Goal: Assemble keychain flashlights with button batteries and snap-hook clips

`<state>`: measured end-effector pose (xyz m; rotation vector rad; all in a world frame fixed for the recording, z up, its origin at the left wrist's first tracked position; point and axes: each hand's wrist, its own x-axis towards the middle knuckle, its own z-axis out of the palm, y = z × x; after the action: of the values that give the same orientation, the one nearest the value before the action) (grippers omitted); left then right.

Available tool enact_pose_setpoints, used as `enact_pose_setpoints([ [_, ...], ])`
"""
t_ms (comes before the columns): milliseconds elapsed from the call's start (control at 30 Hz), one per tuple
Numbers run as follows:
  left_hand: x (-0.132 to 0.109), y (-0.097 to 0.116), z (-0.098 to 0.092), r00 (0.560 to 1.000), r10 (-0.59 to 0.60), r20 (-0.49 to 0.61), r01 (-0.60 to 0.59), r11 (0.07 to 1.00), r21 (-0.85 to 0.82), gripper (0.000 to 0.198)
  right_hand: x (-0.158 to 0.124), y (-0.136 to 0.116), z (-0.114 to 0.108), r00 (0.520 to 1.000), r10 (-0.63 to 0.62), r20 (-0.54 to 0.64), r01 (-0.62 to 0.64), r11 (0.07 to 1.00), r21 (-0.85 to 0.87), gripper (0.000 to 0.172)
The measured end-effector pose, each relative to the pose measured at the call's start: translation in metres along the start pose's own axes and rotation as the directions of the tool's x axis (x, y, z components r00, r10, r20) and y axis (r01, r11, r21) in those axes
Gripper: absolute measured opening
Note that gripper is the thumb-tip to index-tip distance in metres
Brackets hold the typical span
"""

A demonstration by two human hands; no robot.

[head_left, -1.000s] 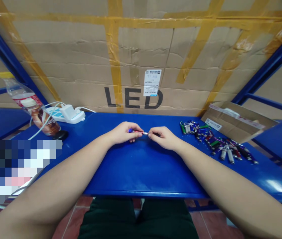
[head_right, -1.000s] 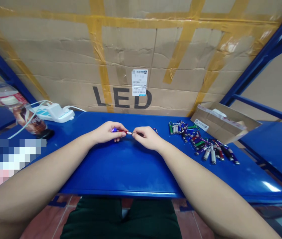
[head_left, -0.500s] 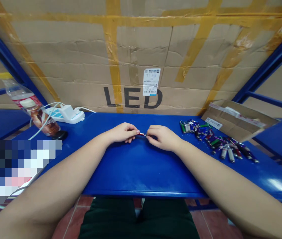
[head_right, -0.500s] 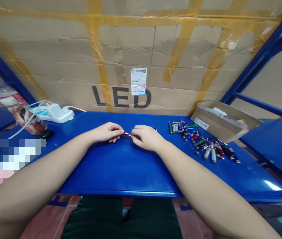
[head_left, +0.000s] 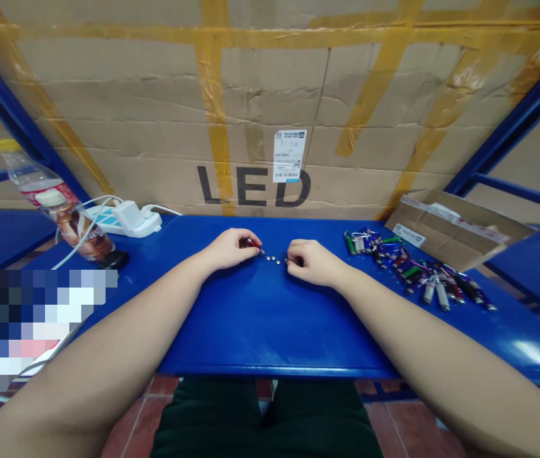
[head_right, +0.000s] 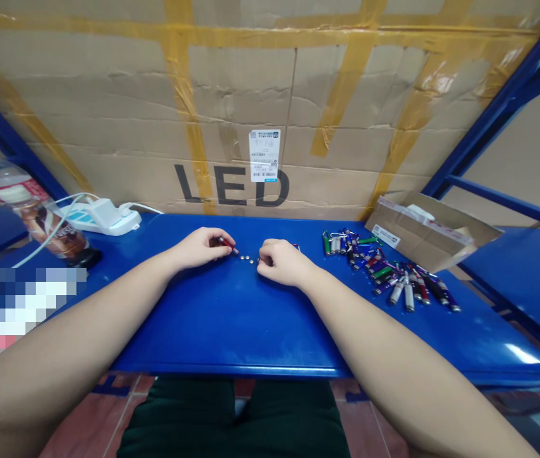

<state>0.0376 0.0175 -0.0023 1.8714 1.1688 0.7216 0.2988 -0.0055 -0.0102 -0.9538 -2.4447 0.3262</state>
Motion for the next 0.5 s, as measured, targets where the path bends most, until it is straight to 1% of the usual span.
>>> enact_pose_setpoints([
  [100, 0.000, -0.001, -0.008, 0.996, -0.010, -0.086, 0.013, 1.000, 0.026, 0.022, -0.001, 0.005, -0.002, 0.998, 0.038, -0.050, -0.036, 0.998, 0.041, 0.021],
  [167, -0.001, 0.000, -0.012, 0.993, -0.032, -0.110, 0.033, 0.999, 0.004, 0.021, -0.003, 0.007, -0.004, 0.994, 0.077, -0.077, -0.072, 0.995, 0.069, 0.021],
  [267, -0.003, 0.004, -0.013, 0.998, -0.044, -0.052, 0.037, 0.992, -0.123, 0.022, -0.005, 0.006, -0.006, 0.980, 0.155, -0.122, -0.133, 0.976, 0.170, 0.020],
  [367, -0.006, 0.010, -0.007, 1.000, 0.003, 0.029, 0.004, 0.971, -0.240, 0.026, -0.005, 0.000, -0.005, 0.969, 0.194, -0.154, -0.135, 0.934, 0.331, 0.015],
  [433, -0.007, 0.015, -0.001, 0.996, 0.057, 0.074, -0.036, 0.966, -0.256, 0.030, -0.005, -0.005, -0.003, 0.967, 0.190, -0.171, -0.103, 0.902, 0.419, 0.013],
  [500, -0.009, 0.019, 0.003, 0.989, 0.102, 0.108, -0.074, 0.968, -0.241, 0.034, -0.004, -0.009, -0.002, 0.967, 0.175, -0.183, -0.073, 0.885, 0.460, 0.015],
])
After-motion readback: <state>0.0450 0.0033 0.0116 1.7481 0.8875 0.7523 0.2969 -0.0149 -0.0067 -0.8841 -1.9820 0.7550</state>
